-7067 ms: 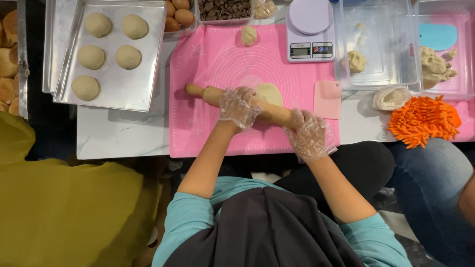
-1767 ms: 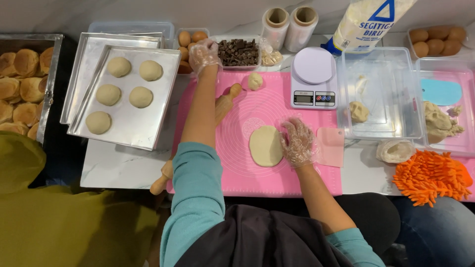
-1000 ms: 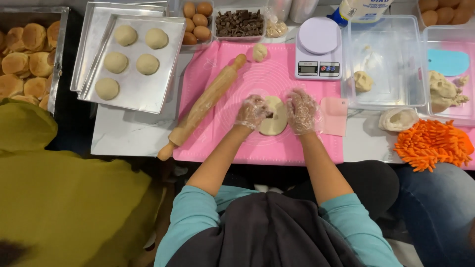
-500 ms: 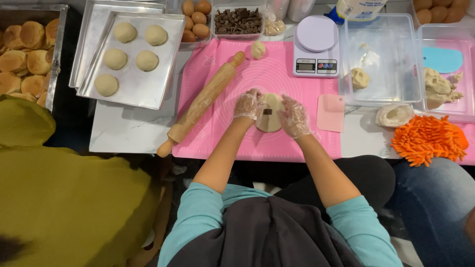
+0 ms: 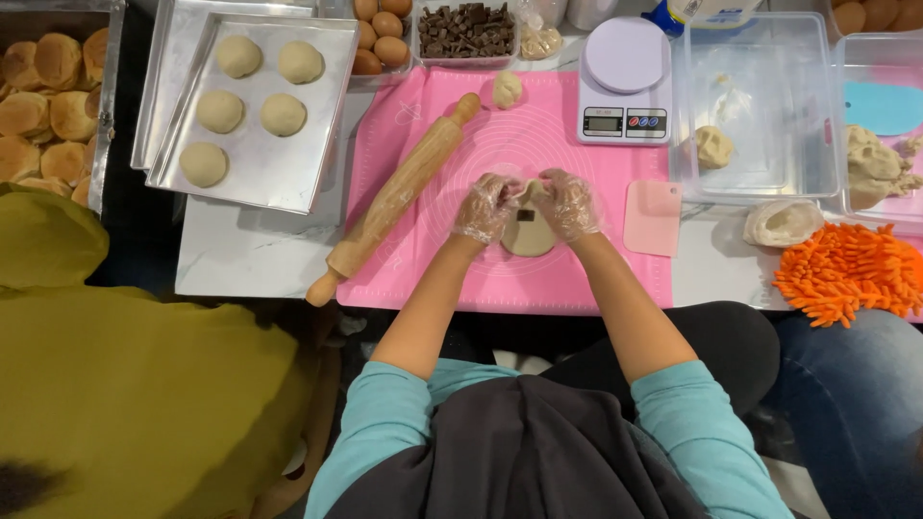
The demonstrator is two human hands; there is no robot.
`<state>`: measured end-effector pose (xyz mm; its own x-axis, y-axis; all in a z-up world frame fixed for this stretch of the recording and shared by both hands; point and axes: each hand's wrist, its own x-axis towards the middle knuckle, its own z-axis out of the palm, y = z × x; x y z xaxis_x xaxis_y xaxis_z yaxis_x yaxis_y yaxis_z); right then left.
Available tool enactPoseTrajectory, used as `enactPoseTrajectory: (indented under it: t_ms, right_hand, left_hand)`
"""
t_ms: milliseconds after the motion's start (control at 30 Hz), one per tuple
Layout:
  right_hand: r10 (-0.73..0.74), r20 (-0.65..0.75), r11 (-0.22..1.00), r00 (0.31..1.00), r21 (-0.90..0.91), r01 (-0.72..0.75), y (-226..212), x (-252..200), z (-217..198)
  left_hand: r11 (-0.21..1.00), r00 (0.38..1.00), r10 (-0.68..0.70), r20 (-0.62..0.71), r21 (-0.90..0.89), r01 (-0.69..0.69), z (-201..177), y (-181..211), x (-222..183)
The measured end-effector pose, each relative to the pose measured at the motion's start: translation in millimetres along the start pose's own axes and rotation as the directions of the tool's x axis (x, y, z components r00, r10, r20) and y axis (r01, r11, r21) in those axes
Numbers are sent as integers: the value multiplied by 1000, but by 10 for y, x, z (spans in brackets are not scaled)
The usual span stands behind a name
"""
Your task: Rolling out small pieces of dough with a rolling pin and then shaping them by hand on a silicone mat.
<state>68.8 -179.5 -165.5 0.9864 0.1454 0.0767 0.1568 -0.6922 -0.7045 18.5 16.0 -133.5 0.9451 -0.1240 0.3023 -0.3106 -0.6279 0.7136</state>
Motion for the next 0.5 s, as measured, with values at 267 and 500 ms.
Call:
enactPoseTrajectory:
  t_ms: [267, 500]
  right_hand:
    - [-204, 64, 910, 977, 380, 165, -448, -321, -632]
    - [-188, 59, 981, 980, 64, 185, -347, -523, -604]
  left_hand:
    - [949, 993, -9, 119, 315, -29, 328, -534, -102]
    - [919, 993, -44, 106, 395, -1, 655, -793, -215]
